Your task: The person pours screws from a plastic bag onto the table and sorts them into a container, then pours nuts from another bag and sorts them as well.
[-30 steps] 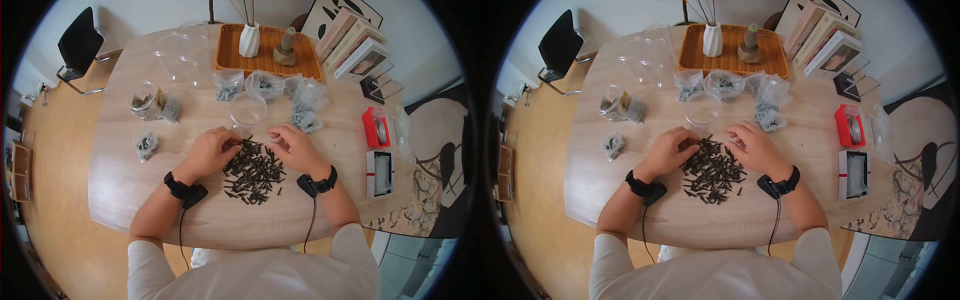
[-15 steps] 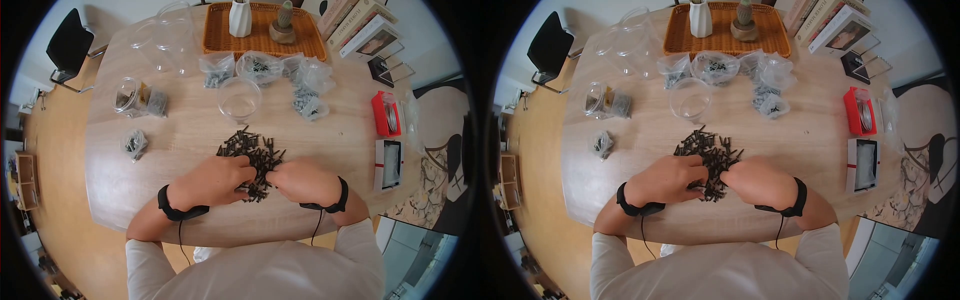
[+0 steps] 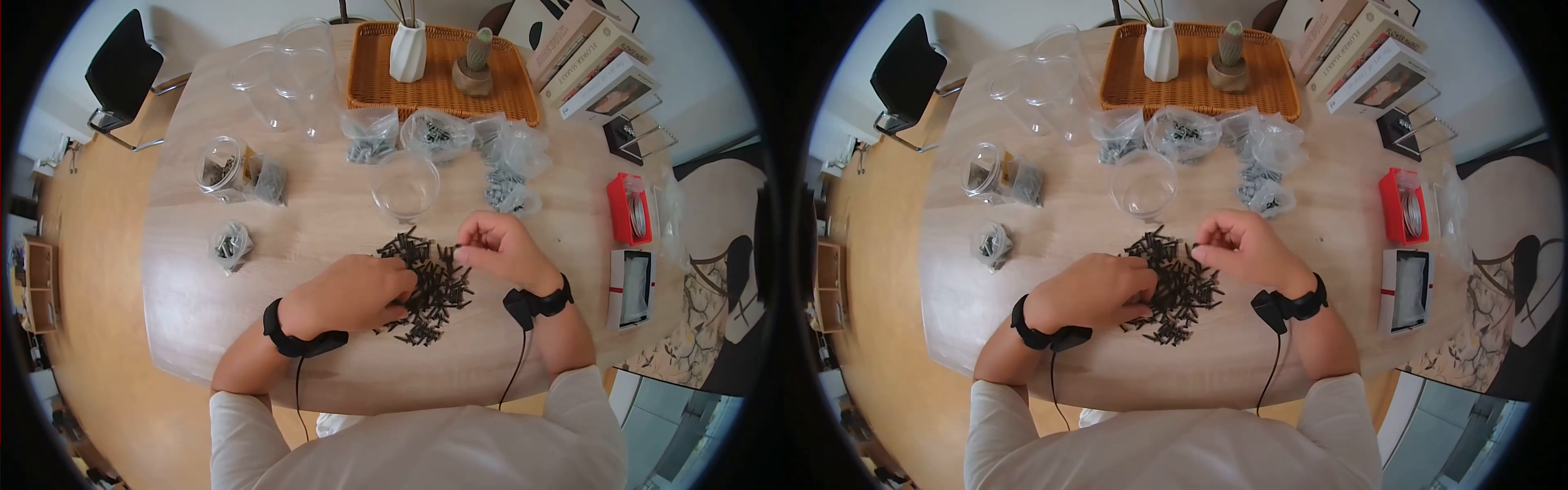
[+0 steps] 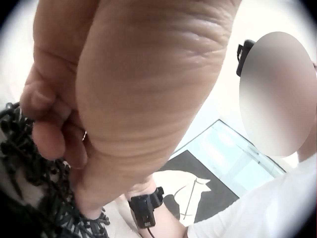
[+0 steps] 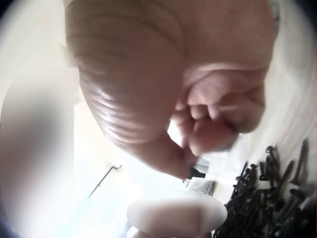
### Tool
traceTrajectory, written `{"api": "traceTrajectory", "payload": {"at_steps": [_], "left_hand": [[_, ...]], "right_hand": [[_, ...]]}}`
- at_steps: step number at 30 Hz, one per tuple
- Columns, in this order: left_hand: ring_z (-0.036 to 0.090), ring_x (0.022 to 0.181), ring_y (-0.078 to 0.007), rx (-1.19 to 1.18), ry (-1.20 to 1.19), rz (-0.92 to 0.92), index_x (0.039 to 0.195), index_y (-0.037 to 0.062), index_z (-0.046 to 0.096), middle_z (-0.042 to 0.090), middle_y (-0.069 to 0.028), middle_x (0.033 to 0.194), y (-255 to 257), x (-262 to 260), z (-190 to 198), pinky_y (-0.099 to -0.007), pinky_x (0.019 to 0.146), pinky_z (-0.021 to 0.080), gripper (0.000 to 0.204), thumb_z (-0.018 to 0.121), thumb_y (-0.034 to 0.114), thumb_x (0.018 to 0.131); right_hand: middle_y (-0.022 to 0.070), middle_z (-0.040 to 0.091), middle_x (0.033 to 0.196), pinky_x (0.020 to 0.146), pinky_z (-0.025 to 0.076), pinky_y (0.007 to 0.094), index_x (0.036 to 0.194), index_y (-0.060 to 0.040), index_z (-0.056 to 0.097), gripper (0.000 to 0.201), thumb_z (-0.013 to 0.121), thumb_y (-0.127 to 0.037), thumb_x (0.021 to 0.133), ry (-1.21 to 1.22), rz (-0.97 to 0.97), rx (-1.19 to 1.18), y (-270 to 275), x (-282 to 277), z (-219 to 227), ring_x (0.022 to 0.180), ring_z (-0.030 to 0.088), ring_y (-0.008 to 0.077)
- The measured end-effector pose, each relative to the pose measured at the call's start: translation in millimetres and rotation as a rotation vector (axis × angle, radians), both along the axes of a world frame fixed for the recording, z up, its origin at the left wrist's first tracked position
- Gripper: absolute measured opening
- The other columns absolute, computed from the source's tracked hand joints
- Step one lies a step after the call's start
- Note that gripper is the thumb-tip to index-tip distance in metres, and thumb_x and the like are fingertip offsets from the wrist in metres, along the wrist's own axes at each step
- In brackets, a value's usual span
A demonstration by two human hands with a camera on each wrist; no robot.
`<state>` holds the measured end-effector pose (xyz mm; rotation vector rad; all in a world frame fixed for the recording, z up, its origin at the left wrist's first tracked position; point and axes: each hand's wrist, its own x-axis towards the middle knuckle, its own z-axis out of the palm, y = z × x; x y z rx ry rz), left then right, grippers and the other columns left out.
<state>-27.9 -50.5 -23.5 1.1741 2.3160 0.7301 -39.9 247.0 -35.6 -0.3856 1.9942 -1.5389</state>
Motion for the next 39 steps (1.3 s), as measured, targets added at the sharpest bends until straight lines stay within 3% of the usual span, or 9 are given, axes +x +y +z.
{"api": "traceTrajectory", "payload": {"at_steps": [1,5,9,16,25,28,30,37,39], "left_hand": [[0.072,0.085,-0.0329,0.061,-0.122,0.035,0.098,0.0067,0.070,0.071,-0.0109,0.094,-1,-7,1,-0.0445,0.074,0.055,0.021,0.084,0.020,0.090],[0.069,0.072,-0.0223,0.158,-0.323,0.300,0.097,0.0019,0.073,0.074,-0.0113,0.084,-15,-28,0,-0.0375,0.068,0.054,0.019,0.083,0.016,0.092],[0.072,0.075,-0.0241,0.194,-0.339,0.441,0.098,0.0010,0.075,0.075,-0.0115,0.083,-28,-37,-23,-0.0365,0.073,0.056,0.017,0.083,0.014,0.090],[0.071,0.078,-0.0214,0.212,-0.442,0.363,0.103,0.0010,0.076,0.074,-0.0086,0.086,-37,-49,-22,-0.0346,0.073,0.057,0.022,0.085,0.011,0.086],[0.073,0.078,-0.0235,0.146,-0.278,0.311,0.098,0.0036,0.078,0.075,-0.0097,0.088,-29,-46,-24,-0.0364,0.073,0.057,0.017,0.085,0.012,0.085],[0.069,0.074,-0.0172,0.151,-0.213,0.318,0.097,0.0036,0.077,0.074,-0.0064,0.082,-29,-45,-32,-0.0336,0.069,0.054,0.015,0.084,0.012,0.087],[0.074,0.078,-0.0252,0.090,-0.225,0.340,0.098,0.0039,0.080,0.077,-0.0108,0.086,-29,-45,-29,-0.0379,0.073,0.057,0.017,0.082,0.018,0.089],[0.074,0.080,-0.0261,0.110,-0.171,0.346,0.101,0.0042,0.080,0.078,-0.0115,0.088,-28,-41,-35,-0.0384,0.075,0.057,0.021,0.083,0.020,0.089],[0.072,0.081,-0.0209,0.172,-0.141,0.346,0.102,0.0045,0.080,0.077,-0.0091,0.087,-31,-39,-43,-0.0356,0.076,0.056,0.020,0.084,0.019,0.089]], "right_hand": [[-0.0054,0.065,0.087,0.061,0.045,0.0225,0.101,-0.0041,0.067,0.012,0.078,-0.009,0.100,-0.119,-0.160,-0.211,3,-3,-11,0.071,0.058,0.0019],[-0.0075,0.063,0.088,0.061,0.042,0.0195,0.102,-0.0064,0.067,0.012,0.078,-0.010,0.100,-0.198,-0.207,-0.320,7,-7,-37,0.072,0.054,-0.0009],[-0.0083,0.062,0.088,0.062,0.042,0.0195,0.101,-0.0069,0.066,0.011,0.077,-0.010,0.100,-0.210,-0.240,-0.391,8,-7,-43,0.073,0.053,-0.0016],[-0.0100,0.061,0.085,0.063,0.042,0.0189,0.100,-0.0068,0.067,0.012,0.079,-0.008,0.099,-0.047,-0.230,-0.281,0,-3,-49,0.073,0.052,-0.0016],[-0.0095,0.061,0.082,0.062,0.043,0.0185,0.097,-0.0056,0.067,0.012,0.079,-0.008,0.098,0.106,-0.230,-0.161,-8,0,-52,0.070,0.052,-0.0013],[-0.0085,0.062,0.083,0.063,0.045,0.0192,0.098,-0.0047,0.068,0.012,0.079,-0.008,0.098,0.116,-0.240,-0.179,-9,-2,-56,0.071,0.053,-0.0007],[-0.0077,0.063,0.083,0.063,0.046,0.0198,0.098,-0.0041,0.068,0.012,0.079,-0.008,0.097,0.118,-0.246,-0.211,-9,-3,-58,0.072,0.054,-0.0003],[-0.0043,0.067,0.085,0.066,0.050,0.0213,0.096,-0.0025,0.070,0.010,0.079,-0.005,0.094,0.163,-0.283,-0.202,-15,-9,-64,0.074,0.059,0.0023],[-0.0040,0.068,0.085,0.066,0.051,0.0214,0.096,-0.0022,0.070,0.009,0.079,-0.005,0.094,0.156,-0.291,-0.191,-15,-12,-67,0.074,0.060,0.0025]]}}
